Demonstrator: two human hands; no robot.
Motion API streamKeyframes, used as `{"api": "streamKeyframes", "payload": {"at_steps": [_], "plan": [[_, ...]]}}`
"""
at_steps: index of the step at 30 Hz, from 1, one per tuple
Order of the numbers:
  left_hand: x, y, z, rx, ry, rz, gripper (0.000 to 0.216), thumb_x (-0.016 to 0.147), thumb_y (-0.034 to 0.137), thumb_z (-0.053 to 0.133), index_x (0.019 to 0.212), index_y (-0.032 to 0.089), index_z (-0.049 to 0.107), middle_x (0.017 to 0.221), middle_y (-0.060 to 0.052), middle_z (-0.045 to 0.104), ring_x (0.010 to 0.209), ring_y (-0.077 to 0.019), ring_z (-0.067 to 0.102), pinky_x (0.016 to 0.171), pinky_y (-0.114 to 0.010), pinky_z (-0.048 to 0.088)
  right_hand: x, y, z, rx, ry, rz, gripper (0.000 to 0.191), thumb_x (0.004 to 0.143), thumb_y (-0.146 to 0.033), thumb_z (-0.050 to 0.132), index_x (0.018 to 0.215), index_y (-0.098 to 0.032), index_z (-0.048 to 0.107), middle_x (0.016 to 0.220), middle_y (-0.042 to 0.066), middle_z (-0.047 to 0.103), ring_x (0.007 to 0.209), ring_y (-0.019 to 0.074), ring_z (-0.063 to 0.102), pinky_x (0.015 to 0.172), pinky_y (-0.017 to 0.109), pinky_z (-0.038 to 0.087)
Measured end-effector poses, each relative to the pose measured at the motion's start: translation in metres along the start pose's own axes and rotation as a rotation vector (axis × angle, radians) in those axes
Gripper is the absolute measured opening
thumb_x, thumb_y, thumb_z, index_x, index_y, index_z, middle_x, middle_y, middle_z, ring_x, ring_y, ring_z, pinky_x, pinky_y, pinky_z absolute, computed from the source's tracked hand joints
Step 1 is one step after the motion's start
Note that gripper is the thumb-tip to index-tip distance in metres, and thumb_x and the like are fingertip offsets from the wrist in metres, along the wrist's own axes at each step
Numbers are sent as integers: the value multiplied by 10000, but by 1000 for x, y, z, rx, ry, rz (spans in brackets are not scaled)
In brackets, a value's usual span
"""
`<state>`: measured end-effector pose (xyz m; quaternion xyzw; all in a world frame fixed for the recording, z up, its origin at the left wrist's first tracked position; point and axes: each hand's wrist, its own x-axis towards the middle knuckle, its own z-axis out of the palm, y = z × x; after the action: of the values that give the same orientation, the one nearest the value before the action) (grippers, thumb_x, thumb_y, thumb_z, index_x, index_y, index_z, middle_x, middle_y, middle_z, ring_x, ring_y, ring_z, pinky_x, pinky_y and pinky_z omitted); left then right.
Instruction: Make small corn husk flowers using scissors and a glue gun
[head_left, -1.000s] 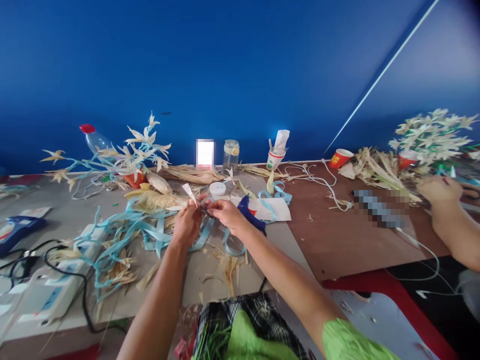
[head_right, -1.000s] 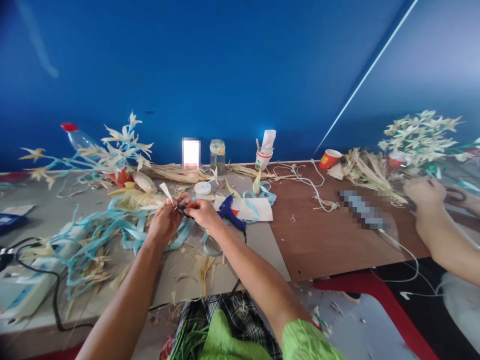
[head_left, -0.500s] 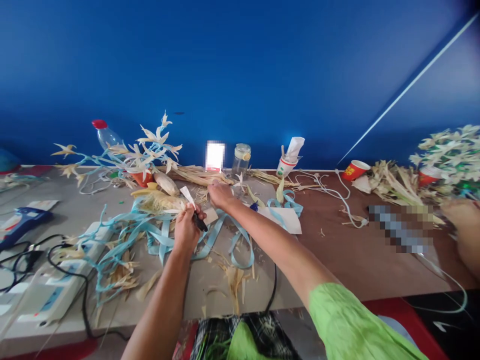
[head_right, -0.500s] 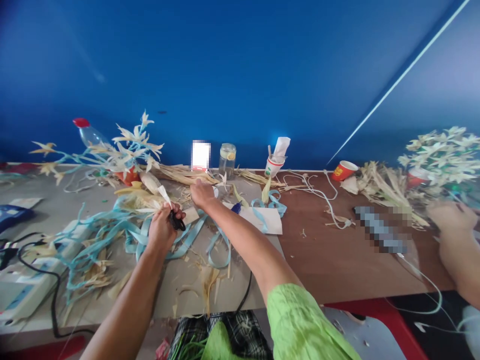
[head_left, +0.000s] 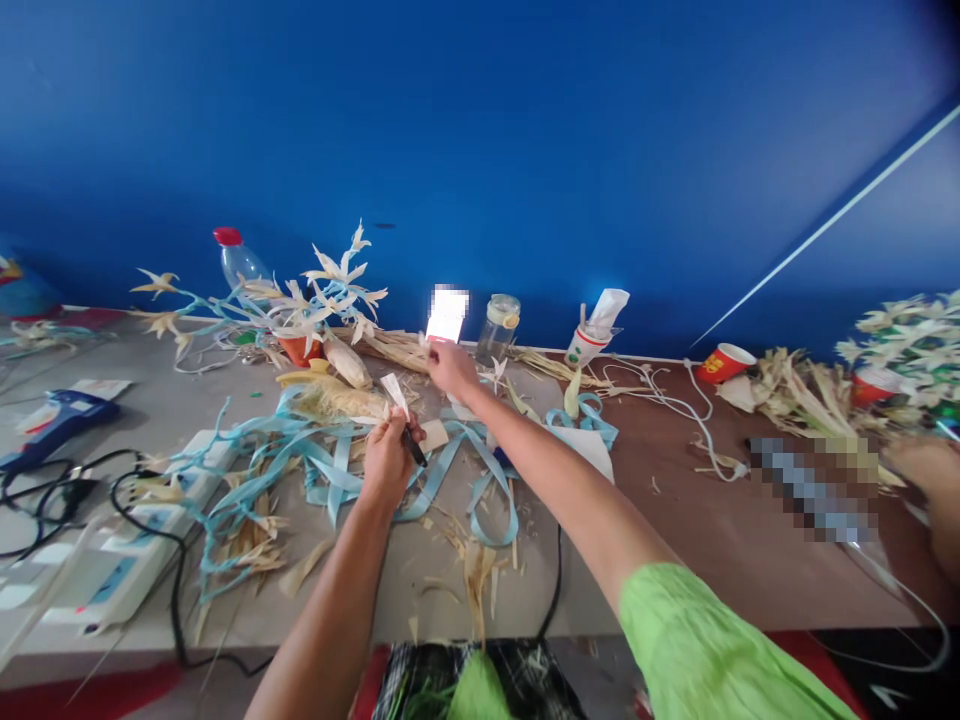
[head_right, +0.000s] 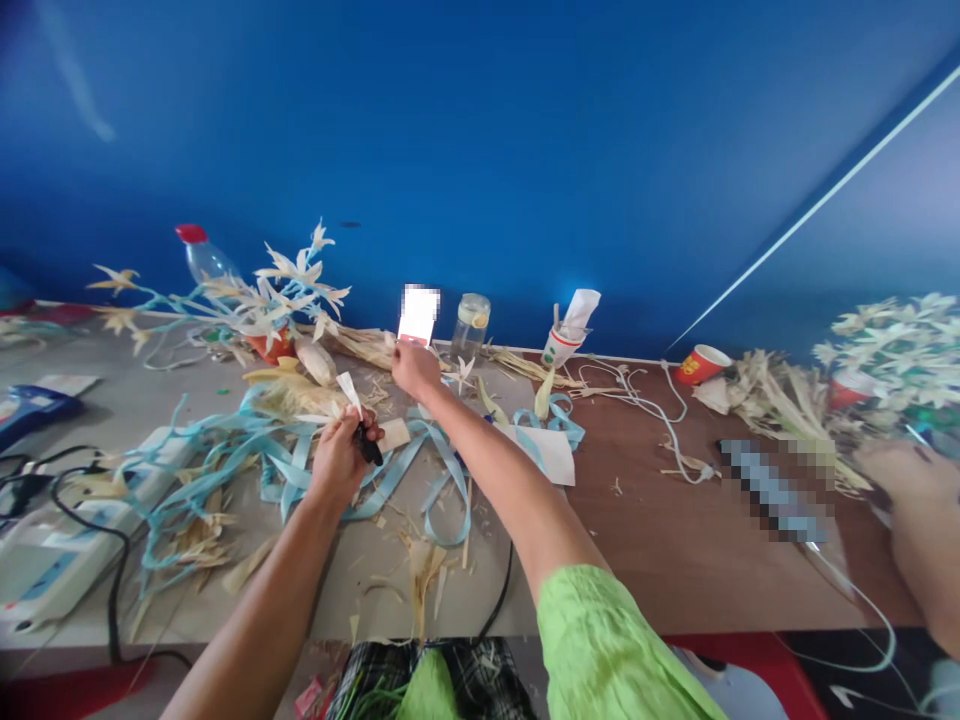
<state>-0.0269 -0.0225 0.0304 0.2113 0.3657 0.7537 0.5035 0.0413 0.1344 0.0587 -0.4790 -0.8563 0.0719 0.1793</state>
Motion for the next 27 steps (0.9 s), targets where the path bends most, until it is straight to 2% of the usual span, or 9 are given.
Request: {"api": "streamKeyframes", "payload": {"at_steps": [2,3,6,10,17,23,27], "plan": [[0,0,0,-12,-1,-2,323,683,395,724,666,156,507,637,27,485,514,-60,435,531,-213,390,5,13,-15,199,26,146,234,864,-230,455,977,-147,643,985,88,692,877,171,633,746,251,465],[0,-1,0,-18,-3,-5,324,680,392,728,665,155,508,638,26,486,513,-59,432,527,-212,389,6,20,-22,290,-45,211,206,842,-203,477,949,-144,643,940,79,703,802,151,642,700,233,465],[1,-2,0,-28,-8,-16,317,662,361,748,653,151,510,630,27,478,509,-57,425,523,-209,391,5,40,-35,336,-191,253,130,770,-126,529,758,-137,658,667,36,691,545,107,605,550,195,439],[2,-3,-1,-27,-34,-13,305,687,360,733,659,150,514,639,25,479,519,-60,436,533,-212,401,1,56,-36,307,-269,291,120,708,-104,586,611,-138,646,482,10,618,441,105,549,485,194,405],[2,-3,-1,-35,-10,-42,344,669,409,744,657,154,513,632,25,479,511,-62,434,524,-213,399,7,58,-24,309,-280,362,48,693,-123,639,657,-138,667,512,21,644,472,119,573,509,201,429],[2,-4,-1,-38,-11,-51,351,656,402,752,652,154,504,634,26,481,511,-60,430,521,-212,396,2,56,-23,347,-216,436,106,760,-186,617,843,-143,667,601,37,689,489,118,593,500,194,436],[2,-5,-1,-27,-11,-47,329,662,376,749,664,154,506,641,24,486,517,-61,438,518,-208,391,-6,58,-19,322,-149,459,92,750,-170,609,822,-162,665,621,32,695,560,131,625,539,193,441]]}}
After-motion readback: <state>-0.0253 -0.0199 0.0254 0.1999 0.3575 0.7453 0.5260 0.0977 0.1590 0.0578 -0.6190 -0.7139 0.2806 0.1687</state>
